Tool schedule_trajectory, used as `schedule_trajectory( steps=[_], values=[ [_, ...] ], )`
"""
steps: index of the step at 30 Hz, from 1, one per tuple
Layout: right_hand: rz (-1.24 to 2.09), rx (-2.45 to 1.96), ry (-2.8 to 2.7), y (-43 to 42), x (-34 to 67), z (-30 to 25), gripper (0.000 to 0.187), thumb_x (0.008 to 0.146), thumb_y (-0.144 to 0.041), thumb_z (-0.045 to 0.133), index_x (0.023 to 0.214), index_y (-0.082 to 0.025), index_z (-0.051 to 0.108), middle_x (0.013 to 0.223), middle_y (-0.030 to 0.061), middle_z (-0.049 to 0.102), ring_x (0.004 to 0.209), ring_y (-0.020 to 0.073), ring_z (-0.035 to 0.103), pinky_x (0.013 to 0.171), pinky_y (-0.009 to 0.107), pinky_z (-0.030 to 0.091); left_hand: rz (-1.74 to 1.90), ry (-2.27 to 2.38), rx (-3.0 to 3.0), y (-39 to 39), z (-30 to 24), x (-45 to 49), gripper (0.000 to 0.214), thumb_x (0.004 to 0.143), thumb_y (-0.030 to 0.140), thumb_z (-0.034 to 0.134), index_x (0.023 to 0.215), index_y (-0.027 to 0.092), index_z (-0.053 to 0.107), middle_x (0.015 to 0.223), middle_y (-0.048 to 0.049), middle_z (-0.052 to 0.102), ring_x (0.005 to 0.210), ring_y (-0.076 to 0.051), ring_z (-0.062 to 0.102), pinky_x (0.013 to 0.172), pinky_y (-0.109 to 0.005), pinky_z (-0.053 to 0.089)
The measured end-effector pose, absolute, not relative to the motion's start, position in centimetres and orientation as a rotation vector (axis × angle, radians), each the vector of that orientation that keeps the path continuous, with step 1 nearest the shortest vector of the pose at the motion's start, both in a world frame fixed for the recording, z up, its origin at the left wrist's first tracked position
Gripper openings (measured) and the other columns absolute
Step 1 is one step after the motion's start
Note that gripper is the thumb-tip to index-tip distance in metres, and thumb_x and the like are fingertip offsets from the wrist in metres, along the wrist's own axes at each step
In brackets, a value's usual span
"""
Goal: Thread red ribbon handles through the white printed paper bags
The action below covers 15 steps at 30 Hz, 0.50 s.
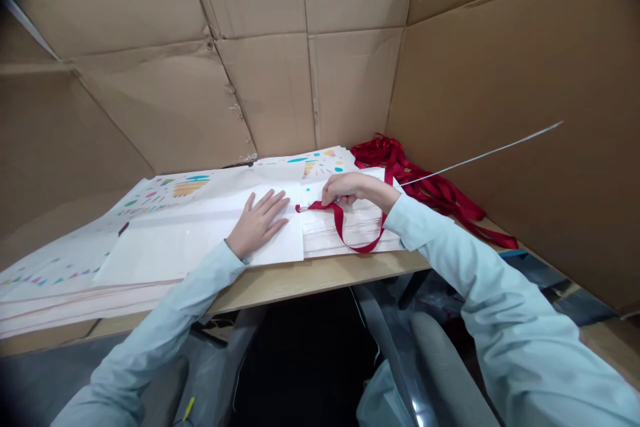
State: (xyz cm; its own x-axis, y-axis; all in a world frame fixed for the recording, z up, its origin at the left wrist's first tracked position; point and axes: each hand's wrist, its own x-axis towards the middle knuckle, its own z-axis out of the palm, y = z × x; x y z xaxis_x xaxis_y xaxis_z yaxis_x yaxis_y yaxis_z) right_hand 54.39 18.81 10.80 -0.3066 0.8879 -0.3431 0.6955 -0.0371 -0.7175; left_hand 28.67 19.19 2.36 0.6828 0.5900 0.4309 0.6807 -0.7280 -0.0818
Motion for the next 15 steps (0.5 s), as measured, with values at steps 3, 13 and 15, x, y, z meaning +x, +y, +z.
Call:
schedule_trajectory(
  steps=[3,13,15],
  values=[
    [1.133,-1.721,-2.056,19.1,54.5,10.7,0.021,0.064,-0.036,0.073,0.058,-0.019,0.063,0.051,0.002,0.046,0.043,0.0092,0.036,0.04,0.026,0.027,-0.631,-0.997,-2.62,19.2,1.6,28.6,0.049,0.097,0.042,0.033,0.14,0.021,0.044,0.145,-0.0111,0.042,0.139,-0.028,0.031,0.112,-0.056,0.014],
    [1.282,-1.646,-2.033,19.8,50.9,11.4,0.012,0.064,-0.028,0.071,0.064,-0.018,0.066,0.053,0.0022,0.049,0.044,0.0088,0.037,0.041,0.025,0.024,-0.7,-1.005,-2.658,18.9,2.3,28.4,0.048,0.096,0.043,0.037,0.139,0.023,0.047,0.143,-0.0096,0.045,0.137,-0.028,0.034,0.113,-0.055,0.014],
    [1.221,-1.698,-2.034,19.7,50.6,11.7,0.013,0.063,-0.03,0.073,0.063,-0.019,0.066,0.056,0.0034,0.051,0.046,0.01,0.04,0.042,0.026,0.026,-0.712,-1.004,-2.664,18.9,2.4,28.4,0.047,0.096,0.043,0.038,0.138,0.024,0.048,0.142,-0.0095,0.046,0.137,-0.028,0.035,0.112,-0.055,0.014]
  ],
)
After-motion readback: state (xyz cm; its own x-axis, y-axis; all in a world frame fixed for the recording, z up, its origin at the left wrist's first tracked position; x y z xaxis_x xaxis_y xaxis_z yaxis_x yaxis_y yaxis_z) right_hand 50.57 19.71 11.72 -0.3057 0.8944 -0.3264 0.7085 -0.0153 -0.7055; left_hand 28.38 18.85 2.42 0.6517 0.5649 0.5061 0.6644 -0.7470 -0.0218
